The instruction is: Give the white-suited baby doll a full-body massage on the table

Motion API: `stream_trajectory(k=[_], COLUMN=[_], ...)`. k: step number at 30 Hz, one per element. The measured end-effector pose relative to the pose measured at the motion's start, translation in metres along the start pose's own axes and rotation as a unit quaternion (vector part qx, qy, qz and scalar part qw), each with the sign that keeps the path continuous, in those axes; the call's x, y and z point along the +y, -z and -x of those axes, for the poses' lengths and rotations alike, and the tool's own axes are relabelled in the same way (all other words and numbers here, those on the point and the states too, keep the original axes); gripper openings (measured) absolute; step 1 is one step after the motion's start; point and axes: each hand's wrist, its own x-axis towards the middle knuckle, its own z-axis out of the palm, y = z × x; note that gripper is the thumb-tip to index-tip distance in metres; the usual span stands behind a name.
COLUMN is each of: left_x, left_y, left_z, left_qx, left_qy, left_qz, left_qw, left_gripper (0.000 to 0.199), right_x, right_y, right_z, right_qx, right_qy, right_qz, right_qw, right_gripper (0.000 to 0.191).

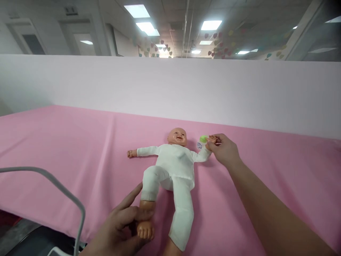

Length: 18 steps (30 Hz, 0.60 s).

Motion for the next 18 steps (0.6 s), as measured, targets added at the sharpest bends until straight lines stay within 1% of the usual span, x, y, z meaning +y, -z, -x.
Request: stream_trajectory(k=[2, 4, 6, 8, 11, 13, 16, 18], left_x=[0.019, 0.032, 0.038, 0.038, 0.034, 0.031, 0.029, 0.03], left_y=[0.0, -0.001, -0.005, -0.009, -0.015, -0.018, -0.019, -0.018], left_z=[-0.011, -0.021, -0.03, -0.037, -0.045, -0.048, -0.049, -0.045], left_qx=[-0.01, -0.019, -0.026, -0.034, -0.047, -0.051, -0.054, -0.051], left_qy=[-0.009, -0.02, -0.035, -0.055, -0.081, -0.088, -0.086, -0.081], left_qz=[-0.019, -0.017, -0.007, -0.002, -0.019, -0.033, -0.042, -0.031], left_qw=[1.0, 0.999, 0.999, 0.998, 0.995, 0.994, 0.994, 0.995], left_gripper=[0.02, 0.021, 0.021, 0.019, 0.012, 0.012, 0.014, 0.015], right_x=[-0.027, -0.047, -0.057, -0.056, -0.049, -0.047, -0.049, -0.051], right_y=[-0.012, -0.026, -0.042, -0.055, -0.068, -0.071, -0.072, -0.069], right_z=[0.019, 0.039, 0.056, 0.067, 0.077, 0.079, 0.077, 0.073], right_qx=[0.008, -0.011, -0.044, -0.081, -0.125, -0.132, -0.126, -0.114], right_qy=[0.125, 0.235, 0.321, 0.375, 0.412, 0.414, 0.394, 0.358], right_qz=[0.008, 0.041, 0.066, 0.087, 0.103, 0.1, 0.073, 0.038], right_qw=[0.992, 0.971, 0.944, 0.919, 0.897, 0.895, 0.908, 0.926], right_gripper=[0.026, 0.022, 0.024, 0.021, 0.021, 0.023, 0.019, 0.017])
